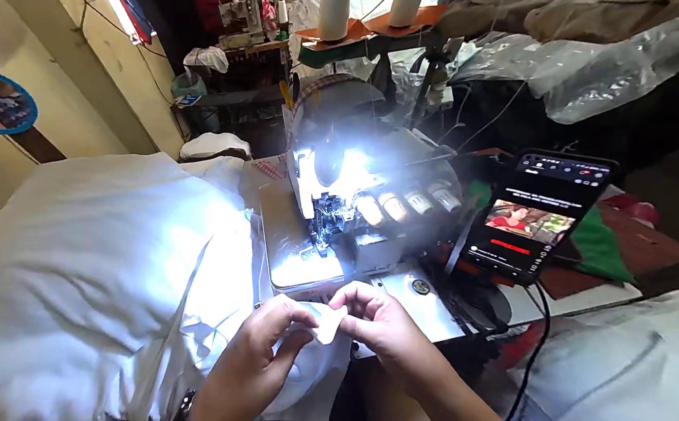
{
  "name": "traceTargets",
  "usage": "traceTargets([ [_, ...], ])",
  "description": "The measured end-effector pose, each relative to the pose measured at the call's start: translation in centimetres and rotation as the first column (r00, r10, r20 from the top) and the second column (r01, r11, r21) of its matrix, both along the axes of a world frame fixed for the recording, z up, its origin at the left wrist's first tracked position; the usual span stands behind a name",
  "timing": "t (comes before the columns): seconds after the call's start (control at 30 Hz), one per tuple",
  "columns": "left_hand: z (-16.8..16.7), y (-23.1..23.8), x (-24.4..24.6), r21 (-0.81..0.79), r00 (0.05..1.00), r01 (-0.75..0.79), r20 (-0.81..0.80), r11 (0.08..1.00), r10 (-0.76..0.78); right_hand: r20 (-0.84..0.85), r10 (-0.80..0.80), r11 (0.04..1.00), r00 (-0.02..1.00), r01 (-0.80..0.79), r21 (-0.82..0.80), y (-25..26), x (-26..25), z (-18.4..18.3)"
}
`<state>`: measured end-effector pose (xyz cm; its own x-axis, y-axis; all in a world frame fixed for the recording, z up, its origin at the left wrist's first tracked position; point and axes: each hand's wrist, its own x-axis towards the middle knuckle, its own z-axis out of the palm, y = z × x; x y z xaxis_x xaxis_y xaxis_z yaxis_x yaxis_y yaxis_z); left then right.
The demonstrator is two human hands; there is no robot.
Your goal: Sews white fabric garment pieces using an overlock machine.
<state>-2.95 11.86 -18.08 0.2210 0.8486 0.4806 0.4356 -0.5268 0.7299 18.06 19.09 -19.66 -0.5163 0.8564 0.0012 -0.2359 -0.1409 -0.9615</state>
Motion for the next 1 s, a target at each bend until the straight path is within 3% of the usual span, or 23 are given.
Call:
traceTargets([
  [0.1,1.2,-0.4,-0.9,-0.036,0.999,0.032,0.002,0.999,-0.032,-0.067,0.038,0.974,0.997,-0.052,-0.219,0.2,0.4,0.6],
  [0.3,3.9,-0.7,-1.0,-0.002,0.985,0.012,0.174,1.000,-0.012,-0.090,-0.082,0.964,0.993,0.056,-0.261,0.2,0.1,0.6],
  [0.4,4.3,0.0,0.0,0.040,0.988,-0.005,0.153,0.999,-0.001,-0.125,-0.093,0.991,0.988,0.079,-0.109,-0.8,-0.8,1.7],
  [0.5,3.5,0.7,1.1,0.016,0.991,-0.020,0.130,1.000,0.017,-0.180,-0.078,0.984,0.981,0.104,0.143,-1.6,-1.3,2.4],
  [0.67,2.6,1.3,1.7,-0.070,0.977,-0.133,0.156,0.989,0.142,-0.136,-0.129,0.894,0.982,0.175,0.413,-2.3,-1.5,2.9],
  [0.77,3.1,1.3,1.2,-0.151,0.983,-0.117,0.122,0.982,0.136,-0.121,-0.138,0.816,0.983,0.182,0.548,-2.3,-1.5,2.0],
  [0.87,4.3,1.3,0.6,-0.159,0.967,-0.054,0.240,0.986,0.092,-0.028,-0.080,0.769,0.996,0.079,0.634,-2.7,-1.5,-0.1],
  [1.0,6.6,1.2,-0.4,-0.194,0.972,-0.154,0.148,0.969,0.184,0.280,-0.201,0.729,0.939,-0.048,0.683,-4.4,-1.5,-4.2],
])
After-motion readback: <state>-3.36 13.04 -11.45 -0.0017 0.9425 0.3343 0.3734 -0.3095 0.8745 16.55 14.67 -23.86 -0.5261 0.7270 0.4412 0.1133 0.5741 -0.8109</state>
